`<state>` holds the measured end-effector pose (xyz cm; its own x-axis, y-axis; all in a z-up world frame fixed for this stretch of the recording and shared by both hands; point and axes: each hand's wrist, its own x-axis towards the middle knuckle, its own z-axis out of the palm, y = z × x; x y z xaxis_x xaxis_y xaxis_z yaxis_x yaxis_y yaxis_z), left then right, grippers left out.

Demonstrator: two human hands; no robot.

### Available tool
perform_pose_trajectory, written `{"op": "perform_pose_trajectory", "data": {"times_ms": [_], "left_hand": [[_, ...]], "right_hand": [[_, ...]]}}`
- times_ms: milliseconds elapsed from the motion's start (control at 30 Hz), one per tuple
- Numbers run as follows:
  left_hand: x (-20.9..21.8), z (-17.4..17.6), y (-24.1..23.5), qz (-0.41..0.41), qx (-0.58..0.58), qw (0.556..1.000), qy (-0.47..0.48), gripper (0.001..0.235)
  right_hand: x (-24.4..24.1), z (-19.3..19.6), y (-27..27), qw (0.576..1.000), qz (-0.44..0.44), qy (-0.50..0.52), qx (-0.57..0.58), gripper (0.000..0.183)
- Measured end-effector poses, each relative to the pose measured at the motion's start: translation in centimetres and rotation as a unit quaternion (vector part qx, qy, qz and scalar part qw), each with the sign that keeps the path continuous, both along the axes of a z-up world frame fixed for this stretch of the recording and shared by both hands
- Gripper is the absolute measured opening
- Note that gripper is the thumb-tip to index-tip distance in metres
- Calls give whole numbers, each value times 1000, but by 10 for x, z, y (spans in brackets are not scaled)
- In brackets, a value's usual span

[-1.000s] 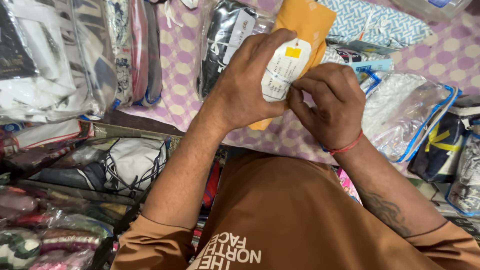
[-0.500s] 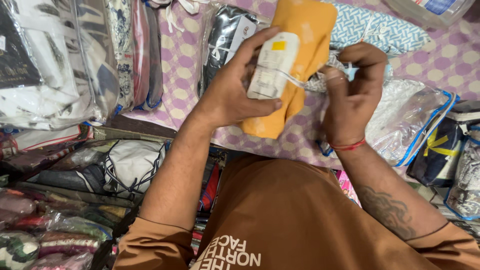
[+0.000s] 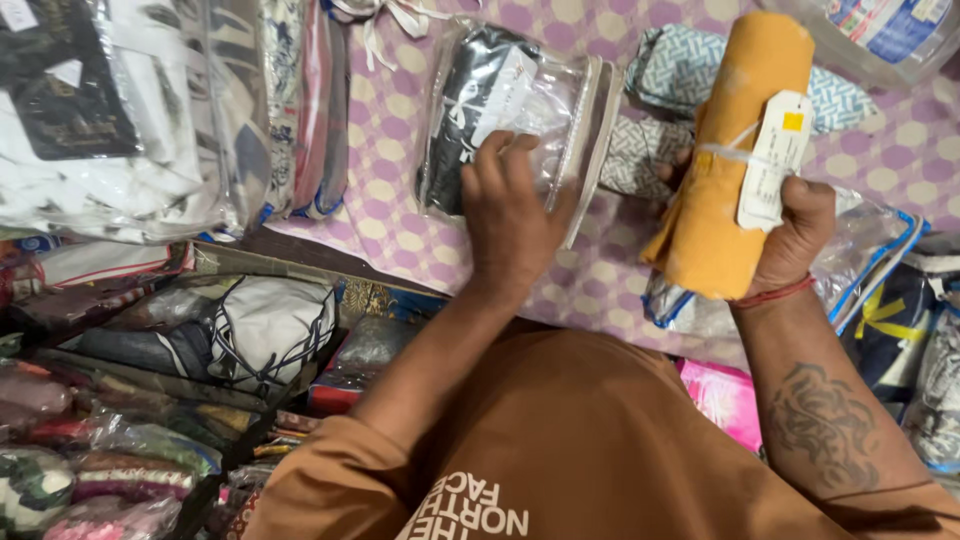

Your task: The person folds several pieces of clothing, including a yellow garment and a white patterned item, then places them into clear plastic zip-top bags. They tie the bags with white ribbons and arrange the packed items on a patterned surface.

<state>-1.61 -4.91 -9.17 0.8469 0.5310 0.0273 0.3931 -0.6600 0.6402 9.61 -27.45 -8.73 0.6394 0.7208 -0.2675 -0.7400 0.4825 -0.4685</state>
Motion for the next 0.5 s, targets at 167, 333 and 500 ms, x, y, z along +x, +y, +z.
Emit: {"op": "perform_pose_trajectory", "data": {"times_ms": [167,333,500], "left_hand": [[3,-18,-15,0,119,993,22,76],[-28,-18,-4,-46,123,991,40,62],[-37,-13,11,-4,132,991,-28,26]], "right_hand": [[-5,-19,-6,997,-41,16,-60,92],[-18,-25,18,989,87,52,-108,88],[-21,0,40,908,205,-154,-332,93]]}}
